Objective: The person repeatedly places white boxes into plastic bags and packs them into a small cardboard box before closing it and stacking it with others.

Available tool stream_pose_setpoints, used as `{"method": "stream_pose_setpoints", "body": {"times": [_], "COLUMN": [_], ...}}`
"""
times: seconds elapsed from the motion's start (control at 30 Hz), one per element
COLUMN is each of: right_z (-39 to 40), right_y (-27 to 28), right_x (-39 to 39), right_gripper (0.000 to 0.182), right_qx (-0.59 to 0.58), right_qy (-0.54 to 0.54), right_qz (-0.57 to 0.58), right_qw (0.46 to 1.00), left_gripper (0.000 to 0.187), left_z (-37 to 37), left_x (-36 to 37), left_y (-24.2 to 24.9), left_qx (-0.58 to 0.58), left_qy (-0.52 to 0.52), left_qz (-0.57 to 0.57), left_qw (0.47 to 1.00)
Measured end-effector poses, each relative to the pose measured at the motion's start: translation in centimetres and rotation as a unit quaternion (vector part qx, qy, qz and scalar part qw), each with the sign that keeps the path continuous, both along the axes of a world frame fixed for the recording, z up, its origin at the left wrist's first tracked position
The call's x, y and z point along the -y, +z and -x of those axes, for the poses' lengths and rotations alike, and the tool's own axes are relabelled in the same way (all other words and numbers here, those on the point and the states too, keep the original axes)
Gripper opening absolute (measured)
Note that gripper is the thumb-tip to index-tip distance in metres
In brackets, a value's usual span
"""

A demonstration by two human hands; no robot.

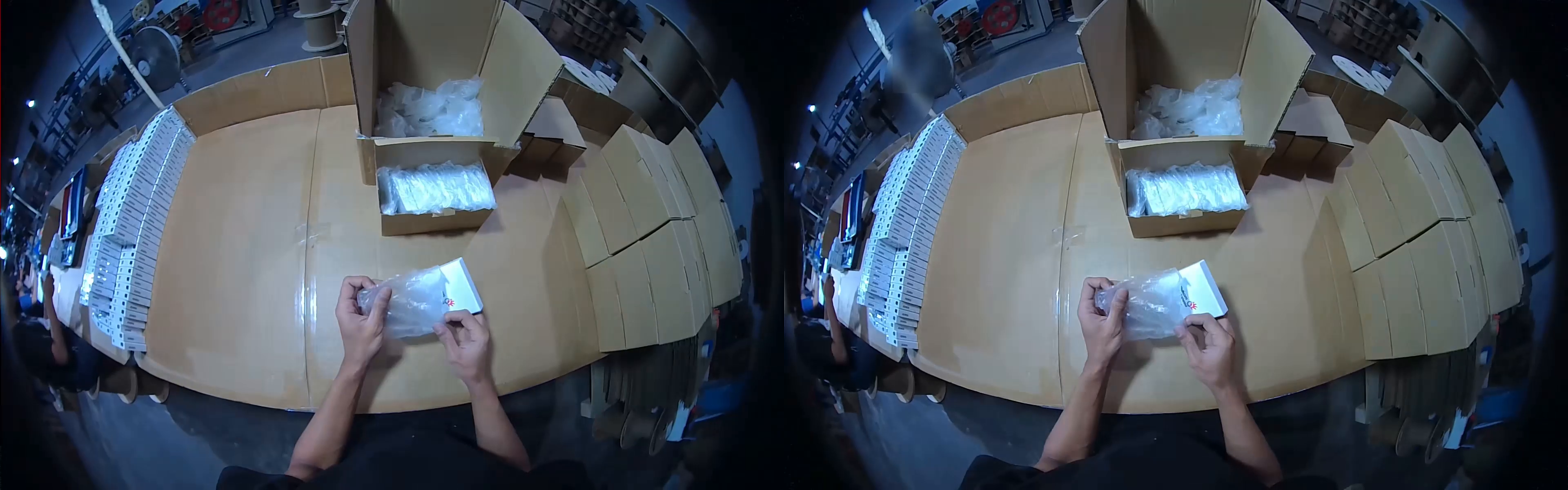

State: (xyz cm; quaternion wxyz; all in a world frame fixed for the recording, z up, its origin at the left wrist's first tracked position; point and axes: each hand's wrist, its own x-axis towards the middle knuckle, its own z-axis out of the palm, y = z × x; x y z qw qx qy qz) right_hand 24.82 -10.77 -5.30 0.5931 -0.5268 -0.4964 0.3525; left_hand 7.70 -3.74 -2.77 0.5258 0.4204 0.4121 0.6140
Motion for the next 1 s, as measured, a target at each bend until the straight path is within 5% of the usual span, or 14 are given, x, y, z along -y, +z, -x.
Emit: {"method": "stream_pose_setpoints", "body": {"times": [0.13, 0.27, 0.4, 0.47, 0.57, 0.67, 0.7, 0.87, 0.97, 1.0], "right_z": [-0.2, -0.1, -0.3, 0.6, -0.1, 0.6, 0.6, 0.4, -1.8, -3.5], "right_y": [0.8, 0.7, 0.5, 1.9, 1.0, 0.8, 0.9, 4.3, 2.4, 1.9], "right_x": [-0.9, -1.4, -1.1, -1.0, -0.9, -1.1, -1.1, -1.1, -1.7, -2.2], "right_gripper": [0.033, 0.032, 0.025, 0.018, 0.018, 0.021, 0.022, 0.027, 0.025, 0.023], "right_qx": [-0.179, -0.084, -0.047, -0.091, 0.012, 0.008, 0.046, 0.178, -0.035, 0.021], "right_qy": [0.104, 0.100, 0.086, 0.054, 0.067, 0.025, 0.017, -0.007, -0.017, -0.049], "right_qz": [0.050, 0.088, 0.073, 0.063, 0.070, 0.068, 0.066, 0.041, 0.026, 0.011], "right_qw": [0.977, 0.987, 0.993, 0.992, 0.995, 0.997, 0.997, 0.983, 0.999, 0.999], "left_gripper": [0.038, 0.051, 0.020, 0.023, 0.029, 0.052, 0.072, 0.059, 0.044, 0.044], "left_z": [-0.2, 0.8, 4.4, 4.7, 6.2, 3.7, 4.3, 2.5, 2.2, 2.2], "left_x": [-0.1, -0.8, -2.8, -3.9, -5.4, -4.7, -4.7, -0.6, 0.2, 0.3], "left_y": [-0.8, 0.7, 2.1, 3.1, 2.9, 1.8, 0.4, -0.1, 0.2, 0.2], "left_qx": [-0.023, -0.143, -0.236, -0.273, -0.375, 0.001, -0.065, -0.133, -0.128, -0.131], "left_qy": [-0.029, -0.045, -0.171, -0.179, -0.193, -0.167, -0.218, -0.213, -0.201, -0.206], "left_qz": [-0.063, -0.133, -0.111, -0.115, -0.174, -0.102, -0.097, 0.054, 0.068, 0.065], "left_qw": [0.997, 0.980, 0.950, 0.938, 0.890, 0.981, 0.969, 0.966, 0.969, 0.967]}}
